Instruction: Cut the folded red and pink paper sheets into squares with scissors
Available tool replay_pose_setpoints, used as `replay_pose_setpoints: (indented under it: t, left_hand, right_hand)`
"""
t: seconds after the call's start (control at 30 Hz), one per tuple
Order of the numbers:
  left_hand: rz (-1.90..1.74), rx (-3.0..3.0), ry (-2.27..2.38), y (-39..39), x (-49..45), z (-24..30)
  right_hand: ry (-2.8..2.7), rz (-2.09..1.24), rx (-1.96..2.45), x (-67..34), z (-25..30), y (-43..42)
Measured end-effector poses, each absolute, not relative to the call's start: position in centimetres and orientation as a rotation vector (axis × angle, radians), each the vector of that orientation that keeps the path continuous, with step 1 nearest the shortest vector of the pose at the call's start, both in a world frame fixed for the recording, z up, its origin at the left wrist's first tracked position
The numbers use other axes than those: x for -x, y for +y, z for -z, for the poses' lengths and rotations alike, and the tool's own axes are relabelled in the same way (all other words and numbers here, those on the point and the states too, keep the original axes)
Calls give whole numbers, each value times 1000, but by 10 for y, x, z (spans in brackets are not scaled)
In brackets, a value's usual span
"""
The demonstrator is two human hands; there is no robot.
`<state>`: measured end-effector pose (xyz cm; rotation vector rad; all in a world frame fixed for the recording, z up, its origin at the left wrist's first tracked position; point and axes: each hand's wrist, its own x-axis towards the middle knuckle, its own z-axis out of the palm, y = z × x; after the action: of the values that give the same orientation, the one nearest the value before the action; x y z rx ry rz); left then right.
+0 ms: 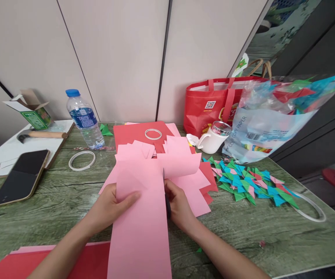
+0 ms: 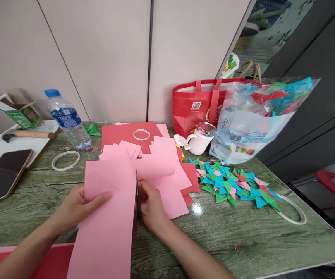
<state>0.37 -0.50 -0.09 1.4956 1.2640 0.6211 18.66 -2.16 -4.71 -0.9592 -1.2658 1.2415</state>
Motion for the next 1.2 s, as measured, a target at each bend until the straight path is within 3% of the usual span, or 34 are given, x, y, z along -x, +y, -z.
replay_pose_setpoints:
  t: [1.2]
  left_hand:
    - [-668, -1546, 1252, -7, -4, -3]
  right_hand:
    - [-1273, -1179, 1051, -187, 50, -20]
